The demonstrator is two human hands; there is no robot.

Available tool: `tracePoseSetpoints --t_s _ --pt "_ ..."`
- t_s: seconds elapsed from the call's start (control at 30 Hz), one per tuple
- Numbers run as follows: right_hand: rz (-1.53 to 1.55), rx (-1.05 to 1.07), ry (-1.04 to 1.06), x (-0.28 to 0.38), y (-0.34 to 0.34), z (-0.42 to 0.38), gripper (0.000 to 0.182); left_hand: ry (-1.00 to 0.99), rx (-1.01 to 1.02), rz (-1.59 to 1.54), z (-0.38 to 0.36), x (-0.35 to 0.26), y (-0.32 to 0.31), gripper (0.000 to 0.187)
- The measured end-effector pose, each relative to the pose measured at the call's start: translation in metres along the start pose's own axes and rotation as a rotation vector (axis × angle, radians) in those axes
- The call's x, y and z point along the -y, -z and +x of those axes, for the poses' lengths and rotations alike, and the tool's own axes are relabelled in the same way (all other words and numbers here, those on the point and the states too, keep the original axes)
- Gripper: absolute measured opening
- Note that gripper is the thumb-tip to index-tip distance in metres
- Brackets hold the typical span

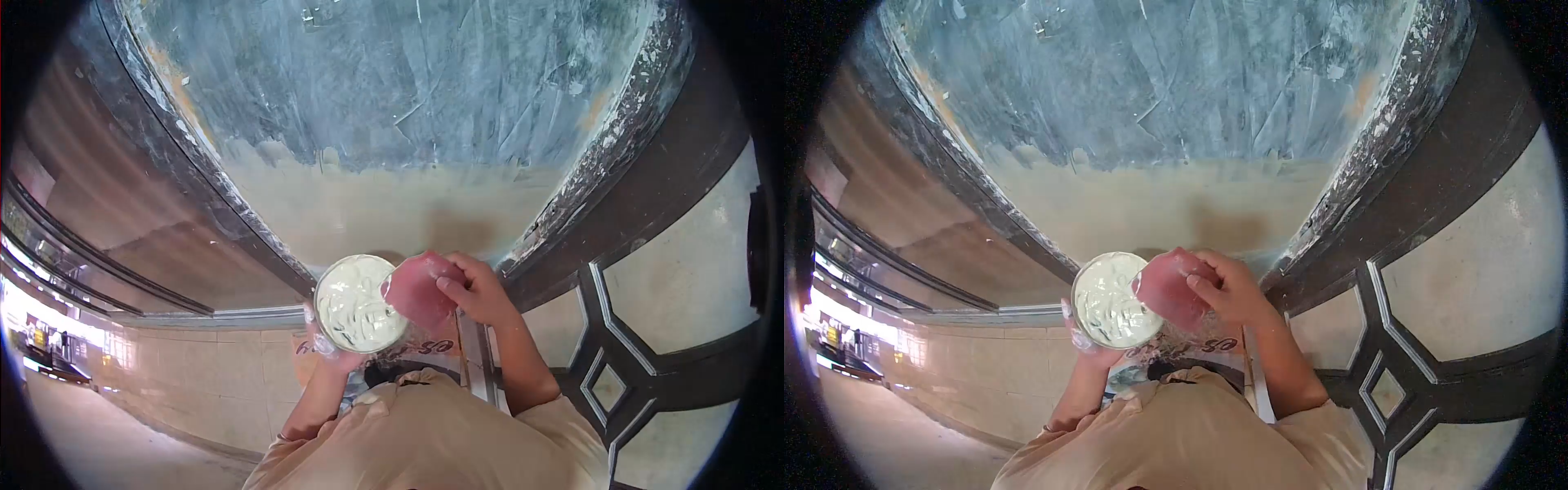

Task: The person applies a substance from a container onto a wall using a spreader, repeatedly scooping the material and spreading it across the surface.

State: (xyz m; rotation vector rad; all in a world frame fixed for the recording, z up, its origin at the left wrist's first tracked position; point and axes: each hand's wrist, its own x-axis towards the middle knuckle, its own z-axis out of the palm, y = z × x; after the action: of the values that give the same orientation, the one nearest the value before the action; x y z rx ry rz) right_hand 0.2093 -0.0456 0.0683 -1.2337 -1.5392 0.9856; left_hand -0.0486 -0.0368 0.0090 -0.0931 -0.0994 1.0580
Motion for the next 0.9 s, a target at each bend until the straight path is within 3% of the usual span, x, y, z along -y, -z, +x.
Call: tracePoseSetpoints --t_s 0.07,0.1,0.33,0.47,0.53,0.73,0.9 --pt "-0.003 0.027 -0.004 0.009 0.0 -0.002 0.026 -0.019 -0.129 0.397 0.003 0.009 0.003 0.086" --pt "-0.048 0.031 -0.008 0.014 0.0 -0.002 0.029 0.02 -0.118 0.422 0.001 0.013 0.004 0.087" --pt "0.054 -0.095 -0.04 0.018 0.002 -0.005 0.037 0.031 -0.059 0.356 0.004 0.043 0.025 0.085" --pt "-0.075 -0.036 -0.006 -0.002 0.02 -0.009 0.041 0.017 -0.042 0.38 0.005 0.056 0.024 0.087" --pt "-0.025 0.005 -0.085 0.0 0.031 -0.013 0.042 0.0 -0.077 0.424 0.003 0.062 0.019 0.089" --pt "-0.103 -0.016 0.123 -0.014 0.051 -0.018 0.037 -0.058 -0.069 0.501 0.007 0.069 0.018 0.09" --pt "-0.095 0.011 0.028 -0.013 0.06 -0.027 0.033 -0.108 -0.095 0.503 0.006 0.069 0.005 0.089"
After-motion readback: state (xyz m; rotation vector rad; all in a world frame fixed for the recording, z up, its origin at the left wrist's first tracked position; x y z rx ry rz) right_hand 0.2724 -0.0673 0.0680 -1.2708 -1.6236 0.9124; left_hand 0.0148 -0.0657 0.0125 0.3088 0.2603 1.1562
